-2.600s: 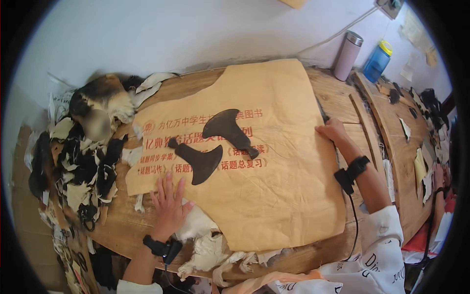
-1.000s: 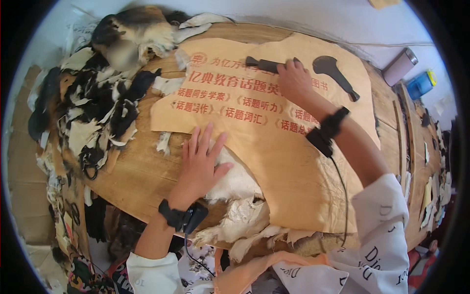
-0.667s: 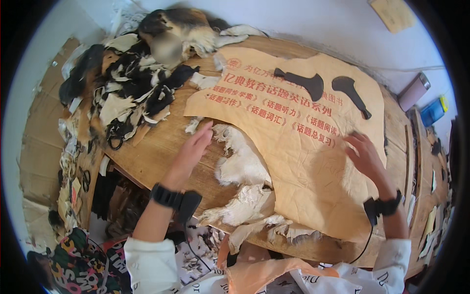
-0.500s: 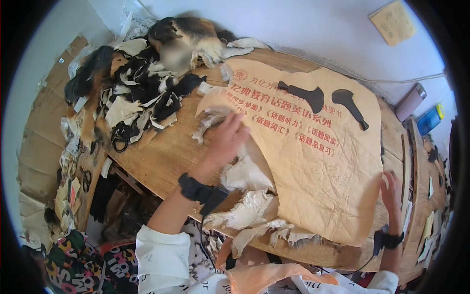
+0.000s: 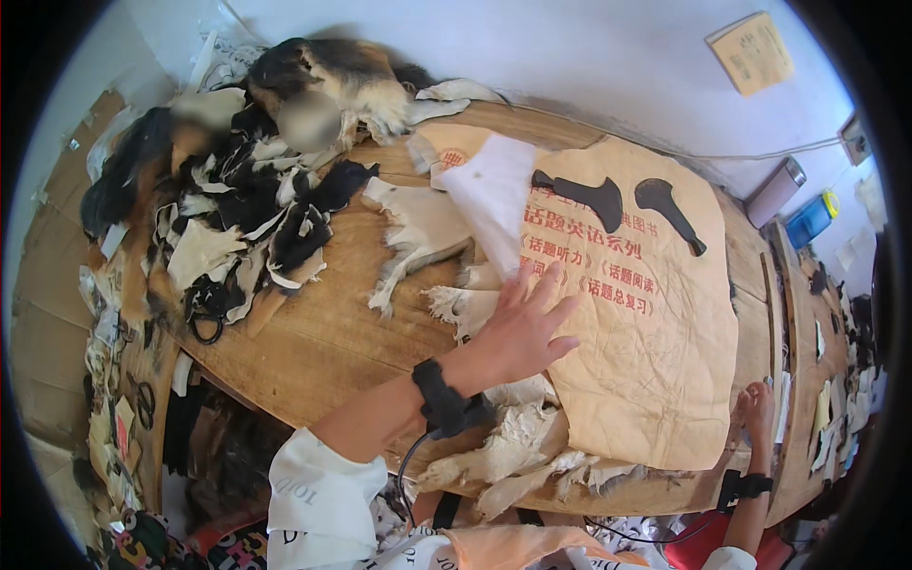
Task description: Sewing pieces of fur together and cutting patterns out of animal pelts in a workshop.
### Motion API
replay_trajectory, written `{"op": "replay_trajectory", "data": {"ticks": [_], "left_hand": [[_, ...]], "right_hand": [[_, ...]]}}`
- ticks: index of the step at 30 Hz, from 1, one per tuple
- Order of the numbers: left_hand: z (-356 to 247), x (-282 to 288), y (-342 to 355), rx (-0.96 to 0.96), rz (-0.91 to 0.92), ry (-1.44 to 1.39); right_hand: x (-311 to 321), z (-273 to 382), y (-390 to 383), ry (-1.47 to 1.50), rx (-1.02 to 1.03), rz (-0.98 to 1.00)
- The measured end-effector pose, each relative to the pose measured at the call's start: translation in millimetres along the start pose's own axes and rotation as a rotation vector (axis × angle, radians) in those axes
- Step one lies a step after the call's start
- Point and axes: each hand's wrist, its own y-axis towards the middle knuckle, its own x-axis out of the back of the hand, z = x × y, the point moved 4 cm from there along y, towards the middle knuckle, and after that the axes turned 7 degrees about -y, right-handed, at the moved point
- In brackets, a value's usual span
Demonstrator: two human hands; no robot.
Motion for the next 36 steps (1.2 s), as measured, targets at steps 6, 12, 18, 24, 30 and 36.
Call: {"op": "replay_trajectory", "data": {"ticks": [6,12,18,24,30,36], "left_hand": [[20,16,-39,0.277,0.012,0.163],[19,28,-74,0.239,0.037,0.265],[-45,41,-104,0.222,-0.022,0.195],[-115,-7,-116,0.225,0.114,-0.012],[-125,-11,-107,0.404,0.243,0.143],[-163,-44,-46,0.034,0.169,0.131]], "right_hand": [[3,0,0,-0.033,0.034,0.001],[12,2,0,-0.044,0.063,-0.074],[18,-13,-9,-0.157,0.019,-0.07],[21,-29,-10,-0.061,-0.137,-0.016],[20,-39,-10,0.0,-0.235,0.092],[25,-34,-4,0.341,-0.41,0.106]]}}
